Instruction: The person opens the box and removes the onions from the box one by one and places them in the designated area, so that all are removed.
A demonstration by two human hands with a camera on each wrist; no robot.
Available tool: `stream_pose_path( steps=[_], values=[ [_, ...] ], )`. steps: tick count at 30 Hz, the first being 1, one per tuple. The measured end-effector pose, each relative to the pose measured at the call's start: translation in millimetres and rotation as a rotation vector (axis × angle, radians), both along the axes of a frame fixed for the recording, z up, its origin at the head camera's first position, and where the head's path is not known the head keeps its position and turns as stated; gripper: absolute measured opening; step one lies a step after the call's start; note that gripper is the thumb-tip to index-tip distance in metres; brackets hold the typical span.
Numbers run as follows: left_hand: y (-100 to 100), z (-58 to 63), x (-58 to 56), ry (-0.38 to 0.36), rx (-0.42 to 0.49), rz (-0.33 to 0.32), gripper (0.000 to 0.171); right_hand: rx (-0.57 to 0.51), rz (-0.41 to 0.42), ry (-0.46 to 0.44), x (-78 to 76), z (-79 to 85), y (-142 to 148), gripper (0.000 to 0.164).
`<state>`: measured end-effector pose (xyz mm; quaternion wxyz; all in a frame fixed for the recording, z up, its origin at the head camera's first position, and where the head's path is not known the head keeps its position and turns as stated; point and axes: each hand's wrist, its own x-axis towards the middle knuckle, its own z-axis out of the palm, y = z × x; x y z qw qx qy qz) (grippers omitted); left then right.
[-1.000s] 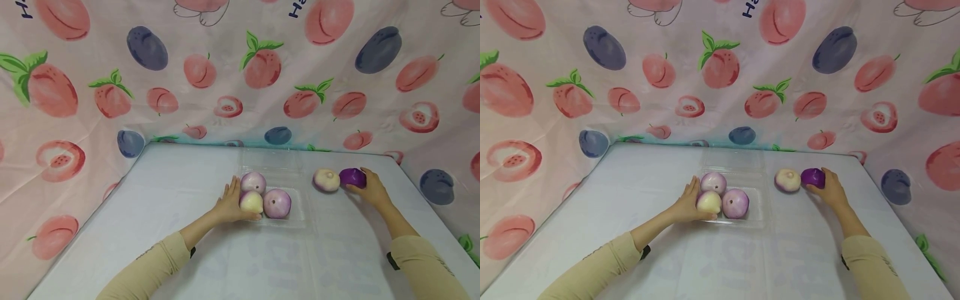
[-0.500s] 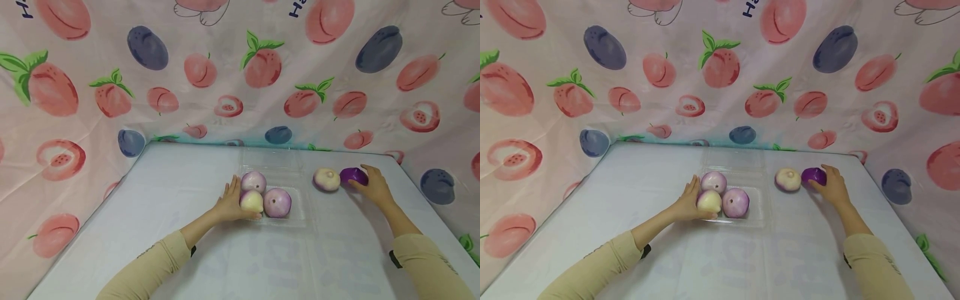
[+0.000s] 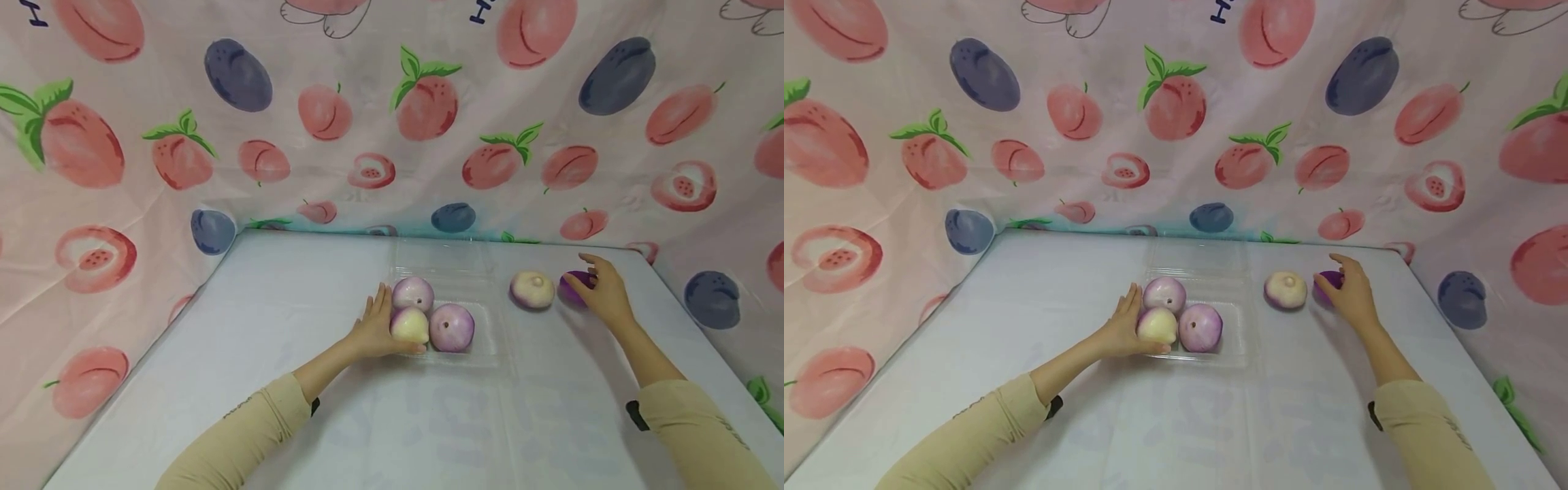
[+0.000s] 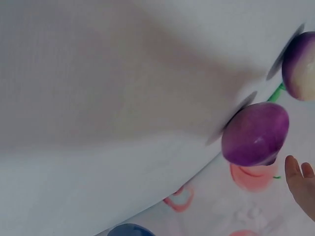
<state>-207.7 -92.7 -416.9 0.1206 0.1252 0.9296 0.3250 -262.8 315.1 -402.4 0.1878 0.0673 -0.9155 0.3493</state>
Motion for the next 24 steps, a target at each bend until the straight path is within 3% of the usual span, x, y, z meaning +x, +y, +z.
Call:
stream_pose_path(
  steps=[9, 16, 24],
  values=[
    [1.1, 1.9, 0.1, -0.006, 0.002, 0.003, 0.129, -0.104, 0.103, -0.039, 5.2, 14.8, -23.8, 0.051],
    [0.7, 1.3, 0.0, -0.006, 0.005, 0.0, 0.13, -0.186, 0.176, -0.007, 8.9, 24.5, -48.7, 0.044],
    [0.9, 1.7, 0.4, 0.0, 0.006, 0.003, 0.13, -0.248, 0.283, -0.092, 17.2, 29.3, -72.1, 0.043]
  ],
)
